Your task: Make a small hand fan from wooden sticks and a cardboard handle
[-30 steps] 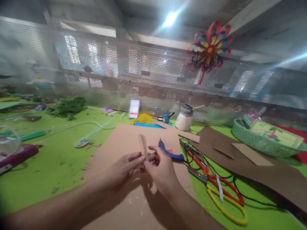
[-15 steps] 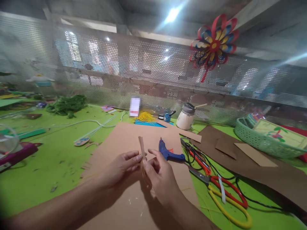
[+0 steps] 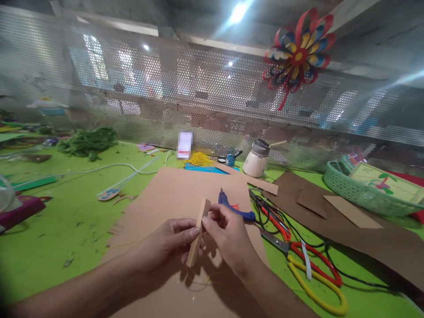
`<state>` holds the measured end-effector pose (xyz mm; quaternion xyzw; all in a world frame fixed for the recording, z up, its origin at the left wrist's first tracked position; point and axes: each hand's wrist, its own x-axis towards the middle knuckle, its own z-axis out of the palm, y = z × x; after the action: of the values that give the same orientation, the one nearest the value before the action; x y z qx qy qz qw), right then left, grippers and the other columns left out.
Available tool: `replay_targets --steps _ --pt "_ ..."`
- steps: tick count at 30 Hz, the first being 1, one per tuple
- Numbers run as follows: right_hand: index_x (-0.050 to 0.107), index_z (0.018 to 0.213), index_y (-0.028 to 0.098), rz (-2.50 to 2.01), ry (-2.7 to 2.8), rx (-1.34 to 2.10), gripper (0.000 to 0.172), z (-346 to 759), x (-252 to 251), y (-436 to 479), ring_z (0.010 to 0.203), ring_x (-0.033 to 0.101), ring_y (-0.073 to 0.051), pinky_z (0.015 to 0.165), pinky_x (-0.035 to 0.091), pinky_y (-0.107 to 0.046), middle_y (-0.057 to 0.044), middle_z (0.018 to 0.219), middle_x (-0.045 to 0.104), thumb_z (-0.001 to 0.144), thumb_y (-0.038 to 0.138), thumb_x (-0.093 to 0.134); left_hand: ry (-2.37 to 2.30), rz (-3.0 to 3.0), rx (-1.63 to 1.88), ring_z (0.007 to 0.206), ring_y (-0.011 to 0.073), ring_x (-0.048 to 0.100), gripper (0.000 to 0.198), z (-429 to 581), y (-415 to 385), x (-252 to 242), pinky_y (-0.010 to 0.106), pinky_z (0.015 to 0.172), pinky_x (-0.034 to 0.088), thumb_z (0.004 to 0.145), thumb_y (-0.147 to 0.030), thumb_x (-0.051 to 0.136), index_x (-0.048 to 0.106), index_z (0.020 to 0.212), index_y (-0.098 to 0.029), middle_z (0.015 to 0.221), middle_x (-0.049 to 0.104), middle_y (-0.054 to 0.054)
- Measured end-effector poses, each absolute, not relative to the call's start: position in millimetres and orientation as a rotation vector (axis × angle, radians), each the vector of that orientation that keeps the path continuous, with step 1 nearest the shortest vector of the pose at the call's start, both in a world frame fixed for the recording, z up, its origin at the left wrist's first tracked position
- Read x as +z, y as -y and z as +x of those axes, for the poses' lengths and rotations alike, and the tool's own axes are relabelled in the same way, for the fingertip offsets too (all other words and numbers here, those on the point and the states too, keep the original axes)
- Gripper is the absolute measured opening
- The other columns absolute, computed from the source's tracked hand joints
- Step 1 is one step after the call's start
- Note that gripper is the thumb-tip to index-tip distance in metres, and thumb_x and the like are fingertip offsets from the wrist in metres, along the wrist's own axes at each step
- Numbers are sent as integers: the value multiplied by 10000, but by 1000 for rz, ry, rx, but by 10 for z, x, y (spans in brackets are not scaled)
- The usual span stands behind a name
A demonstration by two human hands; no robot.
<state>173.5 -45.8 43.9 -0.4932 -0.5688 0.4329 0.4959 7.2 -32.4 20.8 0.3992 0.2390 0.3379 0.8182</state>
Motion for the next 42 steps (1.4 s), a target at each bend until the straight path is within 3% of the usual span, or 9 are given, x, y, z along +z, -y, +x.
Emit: replay_targets --steps 6,11,19,23,26,33,42 --pt "663 926 152 -1134 1231 1198 253 1671 479 469 614 510 -125 603 440 -260 38 673 557 755 329 724 -506 835 736 634 112 611 243 74 317 198 206 594 417 827 -319 759 749 902 -88 759 681 87" --pt "615 844 183 -1165 1054 1319 234 1615 457 481 515 514 -129 514 458 -274 63 613 535 692 317 732 -570 833 769 631 125 612 262 111 340 214 211 581 403 783 -310 795 747 899 -80 759 695 100" --pt "578 723 189 -1259 1078 1208 70 1615 300 399 508 518 -125 485 412 -250 48 595 573 673 186 626 -598 853 749 632 109 554 276 171 420 235 231 613 389 784 -357 787 694 866 -110 744 637 49" --pt "577 693 184 -1312 1124 1132 72 1632 256 356 556 502 -131 478 387 -236 40 600 576 644 160 624 -665 860 812 609 86 480 306 258 440 191 226 578 317 741 -357 806 604 751 -128 738 591 25" --pt "571 685 184 -1322 1152 1105 75 1637 247 356 589 508 -137 506 397 -238 37 608 576 654 166 637 -688 900 829 582 86 441 307 278 448 182 240 568 296 791 -371 736 541 706 -150 694 564 14" --pt "580 725 182 -1283 1144 1163 121 1651 227 376 558 500 -136 497 392 -250 31 611 571 715 262 670 -742 966 816 592 122 504 224 225 454 209 257 570 332 859 -353 601 574 769 -149 657 578 17" --pt "586 767 189 -1187 1095 1290 171 1654 262 416 502 528 -131 515 422 -273 30 607 593 709 290 711 -782 953 751 609 121 525 192 201 476 268 252 587 356 896 -340 582 580 861 -151 710 592 12"
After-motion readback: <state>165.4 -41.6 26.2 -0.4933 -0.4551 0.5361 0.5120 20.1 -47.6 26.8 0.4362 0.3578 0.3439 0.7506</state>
